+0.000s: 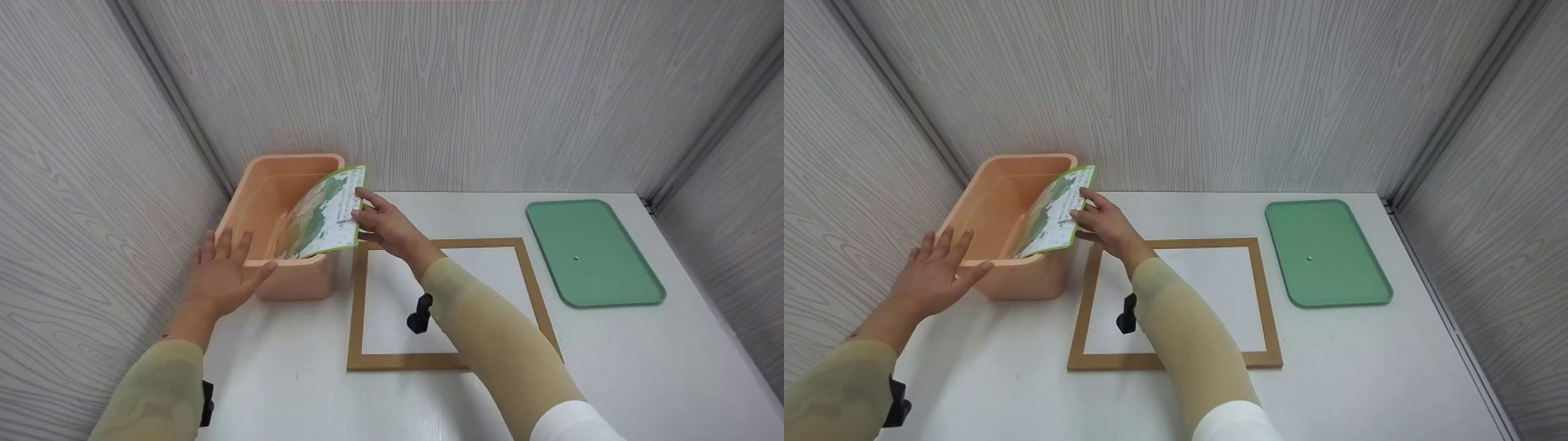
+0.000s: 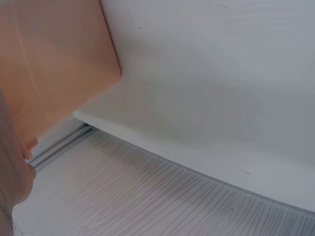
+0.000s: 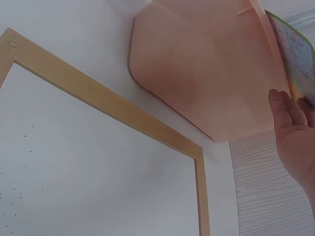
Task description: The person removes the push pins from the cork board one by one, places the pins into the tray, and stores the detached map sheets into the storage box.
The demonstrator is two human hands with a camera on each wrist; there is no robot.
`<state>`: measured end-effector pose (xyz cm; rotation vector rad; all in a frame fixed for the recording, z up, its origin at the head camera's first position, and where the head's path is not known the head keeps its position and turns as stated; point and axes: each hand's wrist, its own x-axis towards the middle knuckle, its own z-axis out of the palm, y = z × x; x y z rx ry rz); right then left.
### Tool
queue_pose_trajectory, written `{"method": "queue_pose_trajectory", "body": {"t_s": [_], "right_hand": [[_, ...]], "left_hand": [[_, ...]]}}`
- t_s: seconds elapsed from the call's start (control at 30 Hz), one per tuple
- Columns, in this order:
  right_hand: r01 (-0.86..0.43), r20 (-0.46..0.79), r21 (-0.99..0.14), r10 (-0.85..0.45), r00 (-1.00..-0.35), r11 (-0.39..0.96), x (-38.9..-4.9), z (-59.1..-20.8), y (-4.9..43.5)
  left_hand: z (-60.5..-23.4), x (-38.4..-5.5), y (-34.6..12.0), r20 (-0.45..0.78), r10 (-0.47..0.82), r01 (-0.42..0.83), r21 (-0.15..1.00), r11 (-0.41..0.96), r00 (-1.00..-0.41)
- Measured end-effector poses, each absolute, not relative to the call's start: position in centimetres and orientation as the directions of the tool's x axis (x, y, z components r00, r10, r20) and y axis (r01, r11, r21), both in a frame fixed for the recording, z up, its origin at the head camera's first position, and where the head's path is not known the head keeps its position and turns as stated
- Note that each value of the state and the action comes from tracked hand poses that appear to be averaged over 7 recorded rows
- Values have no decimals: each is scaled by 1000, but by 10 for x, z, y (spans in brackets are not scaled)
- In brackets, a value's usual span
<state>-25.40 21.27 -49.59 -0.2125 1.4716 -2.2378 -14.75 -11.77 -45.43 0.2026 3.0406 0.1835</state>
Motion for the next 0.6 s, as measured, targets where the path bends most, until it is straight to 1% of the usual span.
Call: {"method": "queue_pose_trajectory", "body": {"t_s": [0.23, 0.4, 0.6], "right_hand": [[271, -78, -892, -468, -880, -361, -252, -496, 222], [249, -40, -891, -481, -876, -379, -252, -492, 229], [256, -50, -884, -464, -884, -391, -251, -492, 242]], "left_hand": [[-454, -152, -117, -97, 138, 126, 114, 985, -986], [-451, -157, -124, -80, 158, 149, 108, 983, -984], [-450, -160, -137, -84, 166, 157, 104, 982, -983]]}}
